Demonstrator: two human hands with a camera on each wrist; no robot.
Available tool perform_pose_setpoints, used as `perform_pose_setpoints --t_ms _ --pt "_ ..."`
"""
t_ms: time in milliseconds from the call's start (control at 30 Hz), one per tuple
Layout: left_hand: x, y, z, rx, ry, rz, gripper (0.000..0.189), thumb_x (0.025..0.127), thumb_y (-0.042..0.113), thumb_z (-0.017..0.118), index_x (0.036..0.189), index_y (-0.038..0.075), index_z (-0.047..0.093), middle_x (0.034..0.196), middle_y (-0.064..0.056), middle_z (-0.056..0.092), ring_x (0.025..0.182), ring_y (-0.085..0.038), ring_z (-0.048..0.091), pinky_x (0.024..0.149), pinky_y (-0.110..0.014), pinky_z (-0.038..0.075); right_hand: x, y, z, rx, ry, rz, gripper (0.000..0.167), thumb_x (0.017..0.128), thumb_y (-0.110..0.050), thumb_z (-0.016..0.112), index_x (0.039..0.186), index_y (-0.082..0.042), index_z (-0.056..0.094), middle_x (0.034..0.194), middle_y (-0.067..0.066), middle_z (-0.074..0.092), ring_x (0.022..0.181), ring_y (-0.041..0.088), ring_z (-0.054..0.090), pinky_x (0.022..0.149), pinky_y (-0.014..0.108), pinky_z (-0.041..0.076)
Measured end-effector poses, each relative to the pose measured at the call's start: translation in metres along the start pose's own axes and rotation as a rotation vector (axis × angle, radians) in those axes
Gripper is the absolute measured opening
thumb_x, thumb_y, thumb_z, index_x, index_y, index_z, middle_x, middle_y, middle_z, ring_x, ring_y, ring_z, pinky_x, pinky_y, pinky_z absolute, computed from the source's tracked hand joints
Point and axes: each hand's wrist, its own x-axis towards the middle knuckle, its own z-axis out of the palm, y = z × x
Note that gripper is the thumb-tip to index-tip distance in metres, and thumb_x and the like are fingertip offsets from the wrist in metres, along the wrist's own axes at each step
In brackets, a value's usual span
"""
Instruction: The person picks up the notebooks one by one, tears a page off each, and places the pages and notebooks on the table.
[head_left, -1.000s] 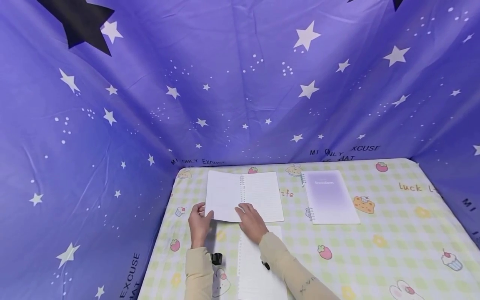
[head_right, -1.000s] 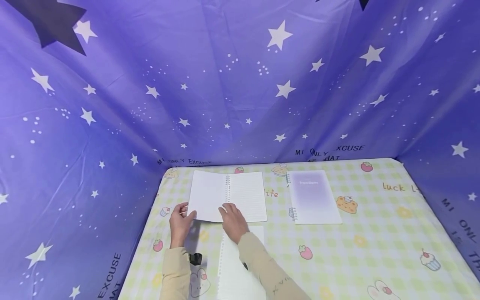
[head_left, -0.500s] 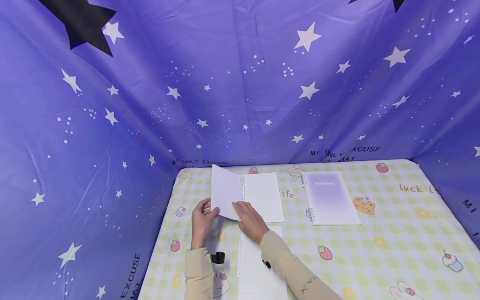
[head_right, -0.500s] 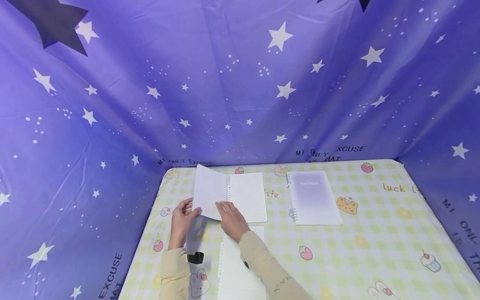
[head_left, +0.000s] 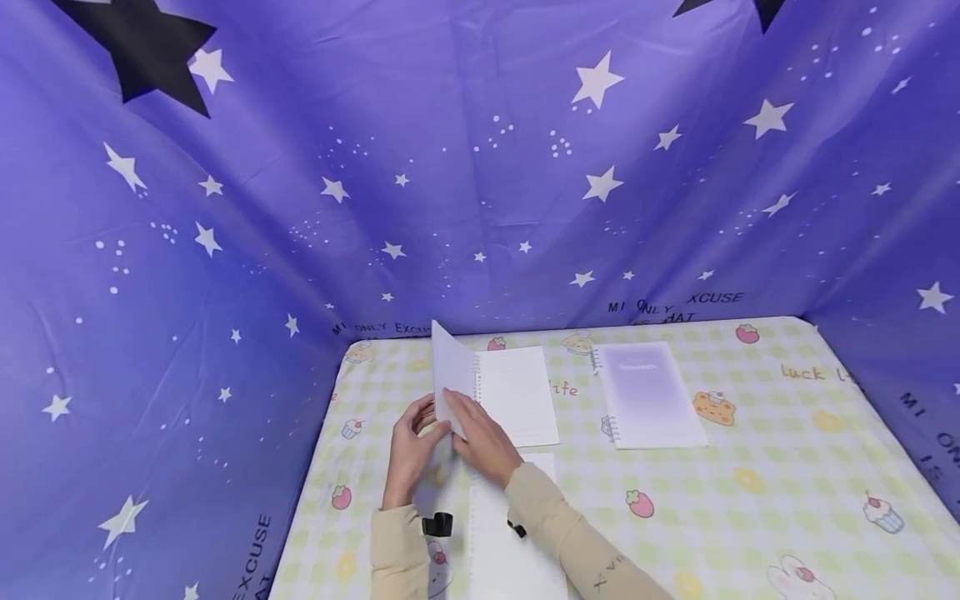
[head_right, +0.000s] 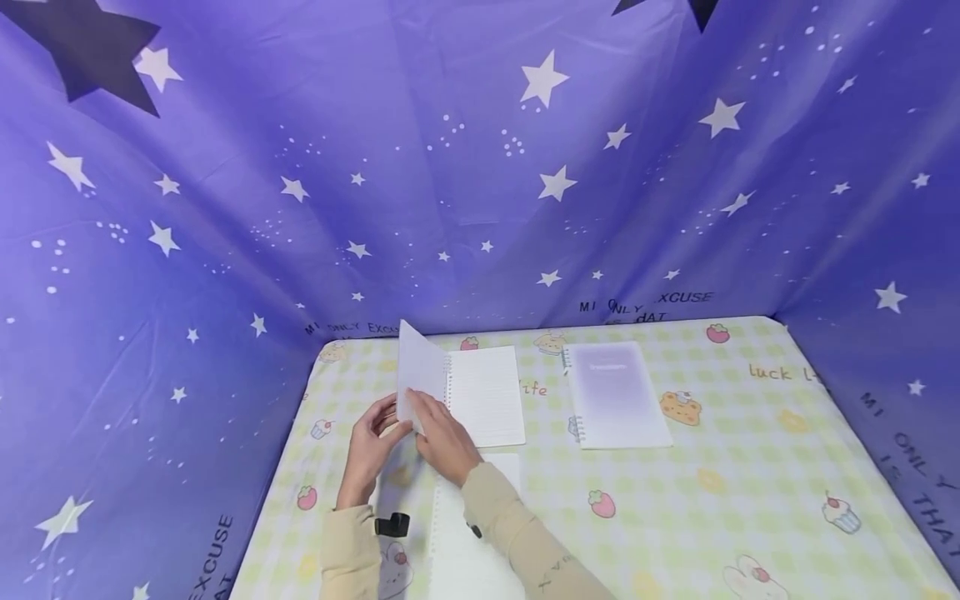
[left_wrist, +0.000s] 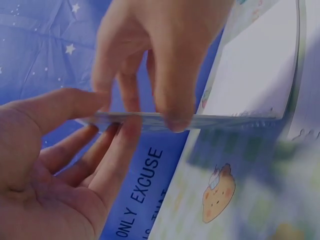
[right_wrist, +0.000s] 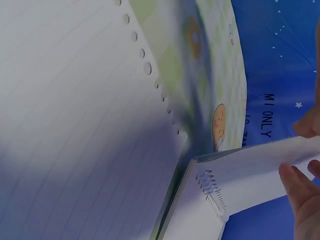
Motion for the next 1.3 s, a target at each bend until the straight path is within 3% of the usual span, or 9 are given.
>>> perform_pose_setpoints --t_ms 200,400,567,733,867,1067,1300 --pt "-0.008 -0.005 -0.001 -0.021 -0.042 -0.023 0.052 0.088 0.005 0.073 0.137 0.006 0.058 0.13 -0.016 0.063 0.118 -0.031 0.06 0.091 -0.022 0.052 -0.002 -0.007 0.0 0.031 0.027 -0.034 0.083 0.084 0.005 0.066 0.156 -0.011 0.029 0.151 0.007 0.044 0.136 0.023 0.047 0.107 0.036 0.047" --pt "-0.006 -0.014 0.008 -0.064 -0.143 0.051 0.047 0.091 0.008 0.071 0.135 0.004 0.059 0.135 -0.016 0.058 0.123 -0.034 0.057 0.094 -0.023 0.053 -0.007 -0.008 -0.01 0.106 0.104 0.047 0.089 0.081 0.007 0.069 0.157 -0.018 0.029 0.15 0.006 0.044 0.131 0.022 0.052 0.101 0.037 0.051" --pt "-0.005 -0.025 0.019 -0.056 -0.201 0.021 0.042 0.095 0.013 0.067 0.134 0.002 0.059 0.137 -0.016 0.059 0.127 -0.035 0.055 0.096 -0.022 0.051 -0.018 -0.004 -0.016 0.171 0.151 0.122 0.081 0.086 0.005 0.067 0.155 -0.017 0.033 0.149 0.006 0.045 0.121 0.025 0.06 0.097 0.036 0.054" --pt "-0.003 -0.037 0.027 -0.046 -0.24 -0.037 0.043 0.097 0.018 0.065 0.136 0.002 0.057 0.139 -0.016 0.058 0.13 -0.033 0.053 0.107 -0.036 0.046 -0.025 0.001 -0.02 0.25 0.196 0.167 0.078 0.088 0.004 0.068 0.155 -0.012 0.031 0.145 0.013 0.042 0.117 0.034 0.061 0.092 0.034 0.057" --pt "-0.003 -0.042 0.031 -0.037 -0.259 -0.043 0.044 0.097 0.015 0.064 0.138 0.001 0.056 0.141 -0.019 0.055 0.133 -0.037 0.049 0.113 -0.053 0.038 -0.028 0.005 -0.022 0.264 0.214 0.194 0.078 0.089 0.003 0.069 0.155 -0.014 0.031 0.143 0.012 0.043 0.118 0.031 0.061 0.092 0.03 0.057" --pt "0.001 -0.053 0.041 0.091 -0.301 0.04 0.052 0.094 0.012 0.068 0.141 -0.001 0.051 0.142 -0.025 0.049 0.129 -0.045 0.05 0.105 -0.047 0.048 -0.032 0.012 -0.027 0.245 0.252 0.223 0.074 0.088 0.005 0.066 0.152 -0.014 0.035 0.135 0.011 0.047 0.11 0.026 0.063 0.087 0.029 0.058" --pt "0.002 -0.05 0.048 0.349 -0.29 0.124 0.06 0.09 0.019 0.074 0.142 0.001 0.05 0.142 -0.023 0.05 0.132 -0.042 0.048 0.11 -0.054 0.041 -0.036 0.017 -0.033 0.273 0.281 0.255 0.071 0.089 0.004 0.066 0.151 -0.012 0.036 0.129 0.013 0.049 0.106 0.024 0.062 0.082 0.028 0.059"
